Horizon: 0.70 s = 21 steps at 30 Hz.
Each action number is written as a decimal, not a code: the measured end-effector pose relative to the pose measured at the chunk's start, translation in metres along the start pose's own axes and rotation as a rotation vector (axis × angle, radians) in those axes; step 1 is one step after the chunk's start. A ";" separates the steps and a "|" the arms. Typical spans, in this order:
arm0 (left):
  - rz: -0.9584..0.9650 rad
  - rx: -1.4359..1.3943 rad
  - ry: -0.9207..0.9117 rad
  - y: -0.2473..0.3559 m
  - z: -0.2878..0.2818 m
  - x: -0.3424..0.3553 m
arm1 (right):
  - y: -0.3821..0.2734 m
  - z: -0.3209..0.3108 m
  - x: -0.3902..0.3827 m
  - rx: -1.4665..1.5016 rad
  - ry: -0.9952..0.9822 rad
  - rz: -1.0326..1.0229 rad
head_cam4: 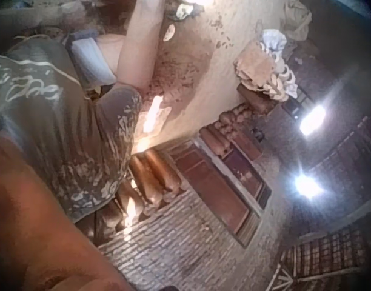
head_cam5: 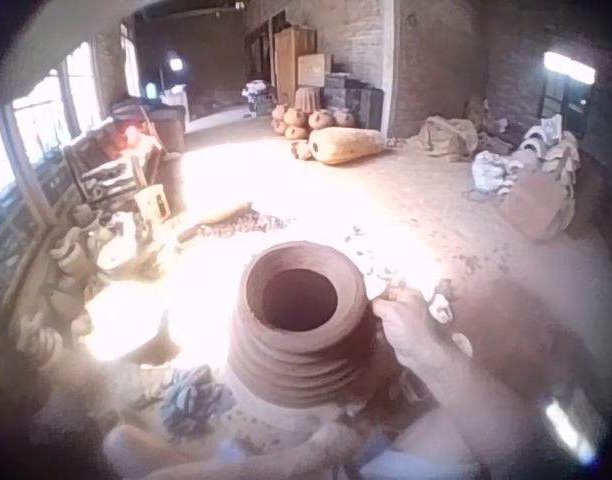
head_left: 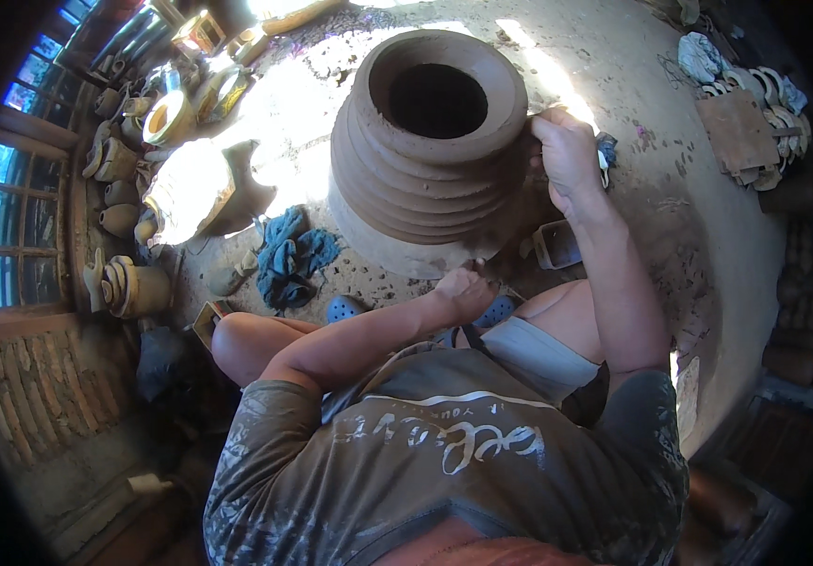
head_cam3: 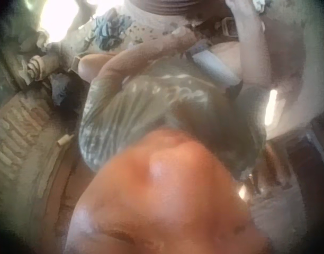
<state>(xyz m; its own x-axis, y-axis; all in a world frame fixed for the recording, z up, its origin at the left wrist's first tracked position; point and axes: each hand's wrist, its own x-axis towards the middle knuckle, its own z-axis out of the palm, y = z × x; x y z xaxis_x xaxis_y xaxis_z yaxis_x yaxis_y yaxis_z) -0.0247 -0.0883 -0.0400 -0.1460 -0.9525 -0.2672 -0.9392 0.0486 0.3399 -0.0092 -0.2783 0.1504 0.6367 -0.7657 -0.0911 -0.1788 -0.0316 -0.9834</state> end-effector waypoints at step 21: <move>0.068 -0.019 0.434 -0.018 0.018 0.003 | 0.022 0.029 -0.138 -0.104 -0.242 -0.462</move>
<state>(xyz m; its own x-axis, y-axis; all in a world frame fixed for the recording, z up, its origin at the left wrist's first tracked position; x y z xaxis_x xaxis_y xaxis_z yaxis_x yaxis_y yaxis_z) -0.0141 -0.0868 -0.0629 -0.0592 -0.9857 0.1581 -0.9256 0.1135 0.3612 -0.0789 -0.1543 0.1366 0.8192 -0.4872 0.3026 0.0956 -0.4041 -0.9097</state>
